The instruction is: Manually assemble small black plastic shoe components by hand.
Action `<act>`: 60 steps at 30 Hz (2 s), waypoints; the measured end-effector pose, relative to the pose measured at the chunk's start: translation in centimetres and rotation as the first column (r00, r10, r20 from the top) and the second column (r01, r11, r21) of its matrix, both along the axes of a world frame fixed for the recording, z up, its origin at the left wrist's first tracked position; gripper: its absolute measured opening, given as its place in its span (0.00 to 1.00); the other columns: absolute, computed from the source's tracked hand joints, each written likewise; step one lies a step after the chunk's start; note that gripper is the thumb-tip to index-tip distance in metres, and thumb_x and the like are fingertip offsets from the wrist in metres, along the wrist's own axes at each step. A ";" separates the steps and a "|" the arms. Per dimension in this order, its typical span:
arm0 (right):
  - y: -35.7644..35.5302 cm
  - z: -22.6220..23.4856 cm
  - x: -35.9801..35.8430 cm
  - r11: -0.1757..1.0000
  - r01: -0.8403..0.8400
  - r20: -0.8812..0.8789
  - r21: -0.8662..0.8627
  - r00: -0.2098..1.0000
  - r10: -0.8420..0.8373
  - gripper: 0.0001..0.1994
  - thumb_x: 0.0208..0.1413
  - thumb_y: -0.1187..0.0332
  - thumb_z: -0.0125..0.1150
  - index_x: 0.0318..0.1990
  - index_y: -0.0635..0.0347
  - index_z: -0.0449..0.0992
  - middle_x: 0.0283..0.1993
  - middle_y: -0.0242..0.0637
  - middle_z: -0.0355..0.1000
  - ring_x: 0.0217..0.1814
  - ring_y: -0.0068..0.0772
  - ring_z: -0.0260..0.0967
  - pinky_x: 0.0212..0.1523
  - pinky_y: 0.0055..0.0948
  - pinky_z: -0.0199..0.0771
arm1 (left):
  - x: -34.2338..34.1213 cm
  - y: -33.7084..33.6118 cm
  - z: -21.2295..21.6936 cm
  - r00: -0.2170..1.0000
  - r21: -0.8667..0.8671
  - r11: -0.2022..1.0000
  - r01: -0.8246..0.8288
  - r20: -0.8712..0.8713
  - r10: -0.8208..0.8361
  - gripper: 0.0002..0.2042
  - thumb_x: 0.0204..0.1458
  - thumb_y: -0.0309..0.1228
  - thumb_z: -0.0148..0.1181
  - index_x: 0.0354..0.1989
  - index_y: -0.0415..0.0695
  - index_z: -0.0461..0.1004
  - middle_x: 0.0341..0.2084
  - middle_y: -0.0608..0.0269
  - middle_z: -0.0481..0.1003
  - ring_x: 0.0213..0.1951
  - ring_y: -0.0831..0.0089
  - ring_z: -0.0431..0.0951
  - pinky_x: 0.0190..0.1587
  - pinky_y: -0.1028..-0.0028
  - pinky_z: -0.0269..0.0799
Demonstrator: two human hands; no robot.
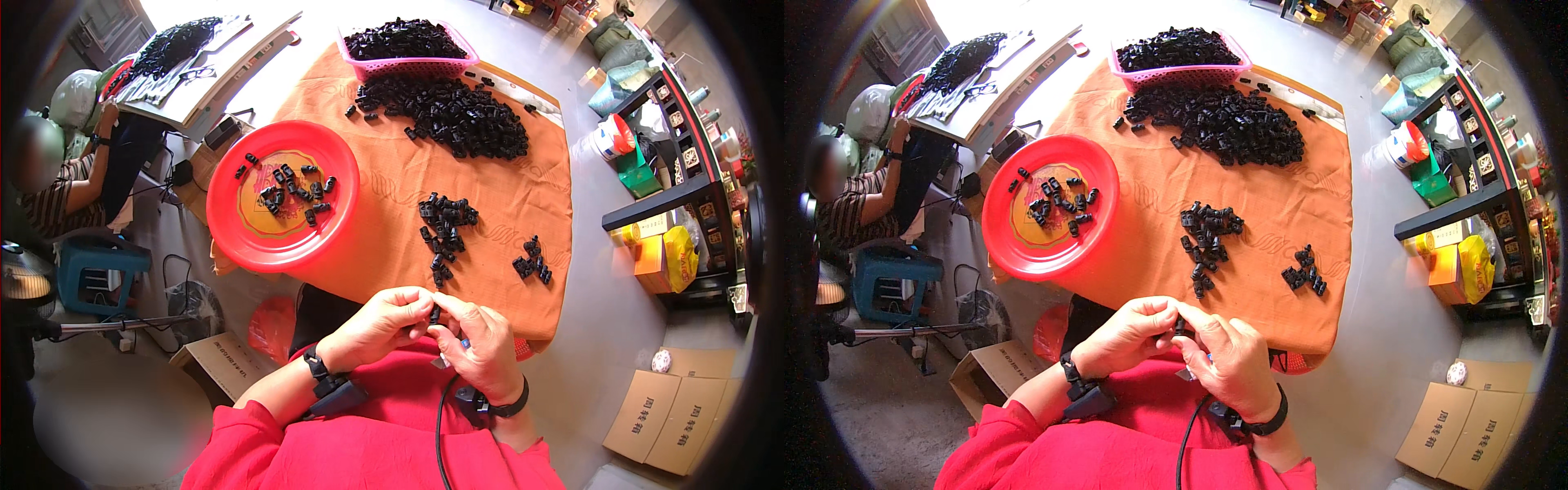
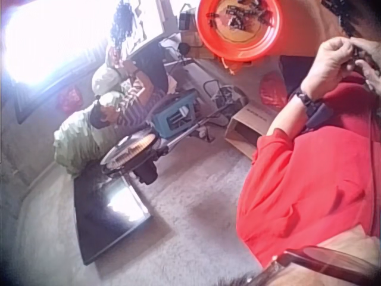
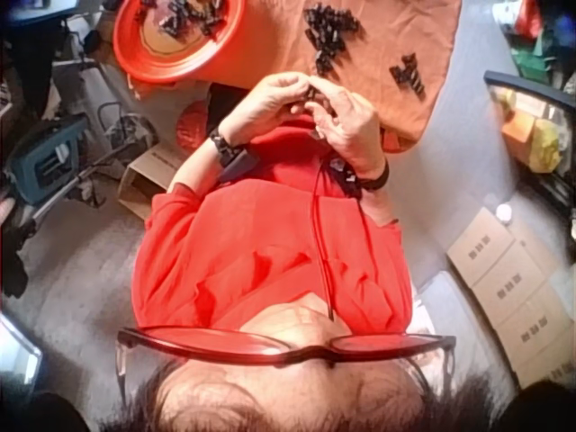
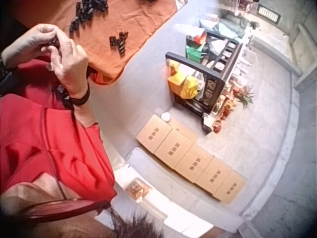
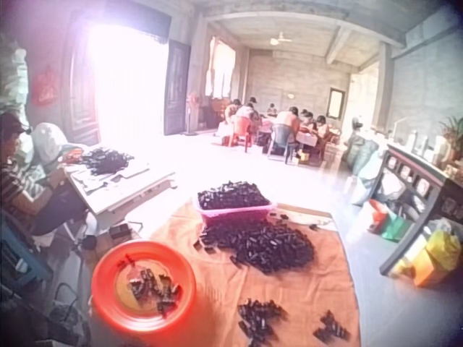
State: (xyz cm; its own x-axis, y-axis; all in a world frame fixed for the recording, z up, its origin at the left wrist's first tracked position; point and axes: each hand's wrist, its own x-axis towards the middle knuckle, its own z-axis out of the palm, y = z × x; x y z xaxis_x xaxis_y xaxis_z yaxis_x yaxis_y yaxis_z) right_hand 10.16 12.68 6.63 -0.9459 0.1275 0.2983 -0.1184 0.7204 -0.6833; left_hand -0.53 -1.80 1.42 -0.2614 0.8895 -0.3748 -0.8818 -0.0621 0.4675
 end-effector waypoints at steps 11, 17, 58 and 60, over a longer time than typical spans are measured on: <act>-0.1 -0.2 0.1 0.999 0.038 0.049 -0.026 0.998 -0.037 0.18 0.51 0.75 0.68 0.51 0.62 0.74 0.26 0.35 0.72 0.22 0.27 0.69 0.25 0.27 0.69 | 0.4 0.5 -0.4 1.000 0.018 1.000 0.023 0.004 -0.023 0.09 0.63 0.39 0.55 0.35 0.50 0.69 0.26 0.78 0.66 0.24 0.88 0.59 0.25 0.84 0.51; -0.9 -0.6 0.6 0.864 0.226 0.237 -0.450 0.963 -0.128 0.10 0.60 0.72 0.61 0.47 0.61 0.73 0.29 0.36 0.76 0.21 0.22 0.71 0.25 0.23 0.72 | 1.0 0.5 -0.5 0.993 0.047 0.998 -0.033 -0.116 0.039 0.09 0.64 0.38 0.54 0.35 0.49 0.68 0.25 0.78 0.63 0.23 0.89 0.57 0.24 0.84 0.48; -1.4 -1.9 -1.7 0.900 0.427 0.048 0.089 0.901 -0.432 0.10 0.57 0.73 0.57 0.47 0.60 0.73 0.22 0.44 0.74 0.24 0.50 0.72 0.28 0.43 0.71 | 2.2 1.2 0.0 0.983 -0.096 0.988 -0.124 -0.147 0.109 0.12 0.67 0.42 0.46 0.36 0.49 0.69 0.26 0.75 0.66 0.25 0.87 0.61 0.27 0.86 0.57; -1.5 -1.9 -1.7 0.902 0.424 0.056 0.083 0.901 -0.429 0.10 0.57 0.73 0.57 0.47 0.60 0.74 0.22 0.45 0.74 0.25 0.50 0.72 0.28 0.43 0.71 | 2.1 1.2 0.1 0.979 -0.112 0.986 -0.126 -0.173 0.105 0.12 0.68 0.42 0.46 0.36 0.49 0.69 0.25 0.75 0.67 0.24 0.87 0.61 0.26 0.85 0.57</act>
